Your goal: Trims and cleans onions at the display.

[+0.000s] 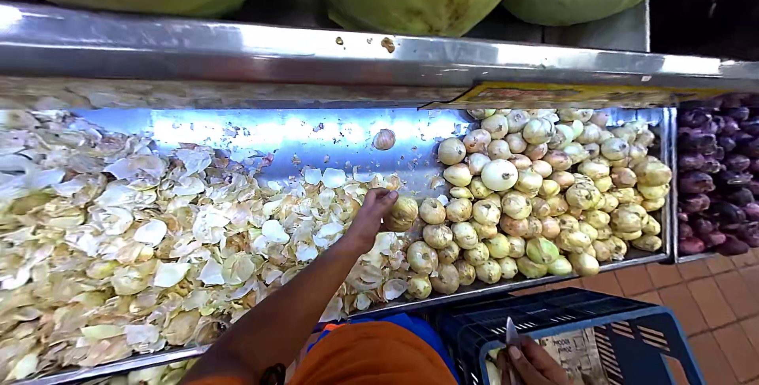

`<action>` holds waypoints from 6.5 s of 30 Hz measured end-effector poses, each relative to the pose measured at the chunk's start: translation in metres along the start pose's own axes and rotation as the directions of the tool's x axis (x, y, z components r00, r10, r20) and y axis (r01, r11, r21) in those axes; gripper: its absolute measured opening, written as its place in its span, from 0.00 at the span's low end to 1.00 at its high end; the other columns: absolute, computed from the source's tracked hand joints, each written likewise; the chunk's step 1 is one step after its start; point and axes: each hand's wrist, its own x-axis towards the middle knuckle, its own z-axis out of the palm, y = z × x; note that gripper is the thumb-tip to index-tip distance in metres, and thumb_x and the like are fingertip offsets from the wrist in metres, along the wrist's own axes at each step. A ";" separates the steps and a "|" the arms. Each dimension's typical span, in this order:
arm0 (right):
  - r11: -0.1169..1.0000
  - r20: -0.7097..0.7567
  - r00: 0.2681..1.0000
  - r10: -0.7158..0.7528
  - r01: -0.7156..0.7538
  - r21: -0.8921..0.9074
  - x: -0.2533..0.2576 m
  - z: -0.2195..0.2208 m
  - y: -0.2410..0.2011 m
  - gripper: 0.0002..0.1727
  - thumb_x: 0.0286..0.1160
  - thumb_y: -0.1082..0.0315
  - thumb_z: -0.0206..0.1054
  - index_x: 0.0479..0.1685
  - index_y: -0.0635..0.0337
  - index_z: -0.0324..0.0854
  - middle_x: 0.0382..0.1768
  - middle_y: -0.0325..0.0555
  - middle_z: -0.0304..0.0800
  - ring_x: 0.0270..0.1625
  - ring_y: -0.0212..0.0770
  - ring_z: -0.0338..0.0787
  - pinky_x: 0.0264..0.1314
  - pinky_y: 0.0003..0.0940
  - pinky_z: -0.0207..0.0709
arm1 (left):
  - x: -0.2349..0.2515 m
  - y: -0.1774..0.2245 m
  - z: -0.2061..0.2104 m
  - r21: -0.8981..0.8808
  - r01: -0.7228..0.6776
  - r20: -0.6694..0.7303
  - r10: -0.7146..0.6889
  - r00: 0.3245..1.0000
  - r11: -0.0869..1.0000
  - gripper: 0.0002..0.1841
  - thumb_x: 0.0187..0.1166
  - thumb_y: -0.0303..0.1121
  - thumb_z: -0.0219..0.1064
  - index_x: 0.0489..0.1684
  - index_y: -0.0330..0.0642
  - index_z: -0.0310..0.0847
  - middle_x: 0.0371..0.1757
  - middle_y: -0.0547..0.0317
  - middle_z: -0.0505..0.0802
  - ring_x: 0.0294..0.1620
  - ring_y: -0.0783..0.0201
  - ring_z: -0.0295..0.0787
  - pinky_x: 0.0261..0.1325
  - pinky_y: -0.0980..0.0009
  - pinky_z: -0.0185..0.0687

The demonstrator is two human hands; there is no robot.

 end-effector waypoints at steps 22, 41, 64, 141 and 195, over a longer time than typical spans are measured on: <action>0.078 0.563 0.668 -0.487 0.675 -0.733 0.145 0.091 -0.118 0.43 0.68 0.17 0.52 0.14 0.49 0.76 0.11 0.37 0.74 0.17 0.41 0.81 0.19 0.47 0.74 | -0.106 0.020 0.001 -0.074 0.154 0.156 -0.141 0.978 0.985 0.21 0.89 0.50 0.57 0.64 0.43 0.79 0.50 0.46 0.91 0.42 0.54 0.93 0.41 0.57 0.91; 0.018 0.646 0.506 -0.572 0.795 -0.607 0.098 0.105 -0.064 0.41 0.79 0.24 0.48 0.10 0.49 0.72 0.08 0.37 0.71 0.14 0.39 0.79 0.15 0.42 0.71 | -0.104 -0.014 0.027 -0.218 0.225 -0.151 -0.261 0.953 0.950 0.30 0.88 0.59 0.53 0.67 0.40 0.78 0.52 0.43 0.91 0.44 0.50 0.92 0.44 0.54 0.90; 0.153 0.492 0.683 -0.540 0.654 -0.741 0.120 0.109 -0.084 0.41 0.74 0.20 0.48 0.11 0.47 0.74 0.09 0.35 0.69 0.15 0.39 0.78 0.17 0.44 0.70 | -0.130 -0.021 0.013 -0.273 -0.080 -0.131 0.046 0.990 0.959 0.20 0.73 0.32 0.72 0.61 0.44 0.72 0.50 0.47 0.89 0.47 0.55 0.89 0.52 0.57 0.86; -0.046 0.721 0.513 -0.465 0.800 -0.599 0.144 0.122 -0.090 0.41 0.76 0.23 0.51 0.16 0.53 0.77 0.11 0.41 0.75 0.17 0.44 0.83 0.20 0.46 0.75 | -0.086 -0.020 0.005 -0.511 0.241 -0.184 -0.379 0.907 0.825 0.28 0.86 0.60 0.51 0.53 0.42 0.81 0.40 0.48 0.90 0.39 0.55 0.89 0.42 0.55 0.86; 0.013 0.557 0.813 -0.172 0.567 -0.824 0.152 0.117 -0.129 0.48 0.68 0.14 0.46 0.25 0.53 0.83 0.24 0.46 0.85 0.35 0.51 0.91 0.38 0.57 0.81 | -0.098 -0.002 -0.009 -0.132 0.202 -0.035 -0.208 0.977 0.970 0.22 0.83 0.39 0.68 0.67 0.38 0.67 0.52 0.36 0.89 0.45 0.42 0.93 0.45 0.47 0.92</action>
